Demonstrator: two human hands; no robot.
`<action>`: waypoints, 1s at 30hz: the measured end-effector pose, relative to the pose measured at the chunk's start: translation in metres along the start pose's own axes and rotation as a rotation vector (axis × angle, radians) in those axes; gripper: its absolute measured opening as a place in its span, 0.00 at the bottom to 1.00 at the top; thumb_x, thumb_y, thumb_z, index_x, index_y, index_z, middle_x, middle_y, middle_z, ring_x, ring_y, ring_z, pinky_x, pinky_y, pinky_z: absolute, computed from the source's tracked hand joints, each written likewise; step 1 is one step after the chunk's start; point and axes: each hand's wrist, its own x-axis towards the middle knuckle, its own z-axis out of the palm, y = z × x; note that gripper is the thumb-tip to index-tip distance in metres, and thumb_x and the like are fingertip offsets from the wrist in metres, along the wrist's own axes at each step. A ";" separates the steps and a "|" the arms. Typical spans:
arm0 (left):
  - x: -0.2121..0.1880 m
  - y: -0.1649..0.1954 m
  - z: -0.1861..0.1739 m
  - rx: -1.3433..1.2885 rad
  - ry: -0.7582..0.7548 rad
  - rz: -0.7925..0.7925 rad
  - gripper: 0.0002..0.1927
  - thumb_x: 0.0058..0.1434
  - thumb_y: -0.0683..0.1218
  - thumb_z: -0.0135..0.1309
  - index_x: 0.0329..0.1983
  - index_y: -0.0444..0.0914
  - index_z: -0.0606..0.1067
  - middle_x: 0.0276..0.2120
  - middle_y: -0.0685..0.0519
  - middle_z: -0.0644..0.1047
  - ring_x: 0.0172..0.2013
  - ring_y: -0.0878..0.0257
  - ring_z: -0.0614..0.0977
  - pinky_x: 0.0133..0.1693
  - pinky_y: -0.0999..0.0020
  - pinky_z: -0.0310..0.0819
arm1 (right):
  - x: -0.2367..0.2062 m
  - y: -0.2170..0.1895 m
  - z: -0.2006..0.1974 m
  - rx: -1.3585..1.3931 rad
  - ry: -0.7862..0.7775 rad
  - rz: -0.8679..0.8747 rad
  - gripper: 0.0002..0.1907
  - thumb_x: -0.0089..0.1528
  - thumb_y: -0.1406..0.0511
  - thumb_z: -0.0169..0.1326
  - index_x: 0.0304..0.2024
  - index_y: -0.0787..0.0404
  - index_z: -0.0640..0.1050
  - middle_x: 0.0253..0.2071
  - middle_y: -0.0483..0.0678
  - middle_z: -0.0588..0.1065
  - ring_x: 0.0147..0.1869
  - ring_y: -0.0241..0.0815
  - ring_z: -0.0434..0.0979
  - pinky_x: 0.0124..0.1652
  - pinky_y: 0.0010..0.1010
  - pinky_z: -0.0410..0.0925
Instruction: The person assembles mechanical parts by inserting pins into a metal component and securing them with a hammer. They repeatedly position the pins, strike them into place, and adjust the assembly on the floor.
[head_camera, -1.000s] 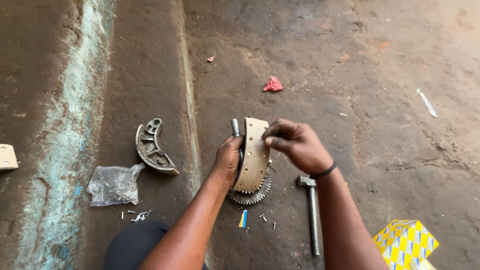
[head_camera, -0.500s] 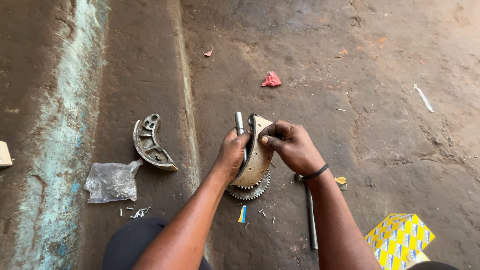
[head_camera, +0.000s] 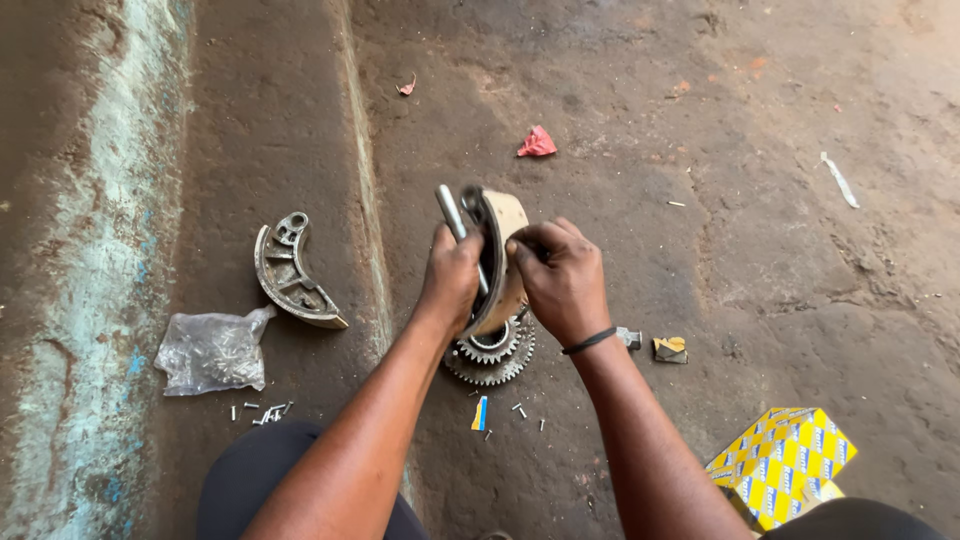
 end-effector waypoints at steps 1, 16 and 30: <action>0.001 0.005 0.002 -0.045 0.011 0.045 0.17 0.66 0.46 0.45 0.55 0.32 0.63 0.40 0.48 0.76 0.35 0.61 0.81 0.37 0.66 0.80 | 0.001 -0.005 -0.002 -0.043 -0.009 -0.042 0.08 0.63 0.67 0.62 0.41 0.66 0.83 0.39 0.50 0.80 0.40 0.40 0.82 0.40 0.30 0.75; -0.003 -0.003 0.022 0.161 -0.223 -0.027 0.20 0.72 0.55 0.49 0.47 0.31 0.76 0.33 0.55 0.77 0.33 0.68 0.76 0.35 0.70 0.73 | -0.043 0.049 0.001 0.892 0.176 0.723 0.27 0.64 0.71 0.49 0.67 0.63 0.67 0.47 0.50 0.79 0.43 0.42 0.82 0.32 0.34 0.75; 0.006 -0.028 0.017 0.789 -0.085 -0.074 0.22 0.67 0.59 0.52 0.47 0.35 0.77 0.36 0.48 0.83 0.37 0.61 0.83 0.40 0.63 0.75 | -0.063 0.060 0.032 1.198 0.196 1.090 0.19 0.66 0.65 0.42 0.61 0.55 0.66 0.44 0.50 0.75 0.33 0.43 0.80 0.24 0.35 0.73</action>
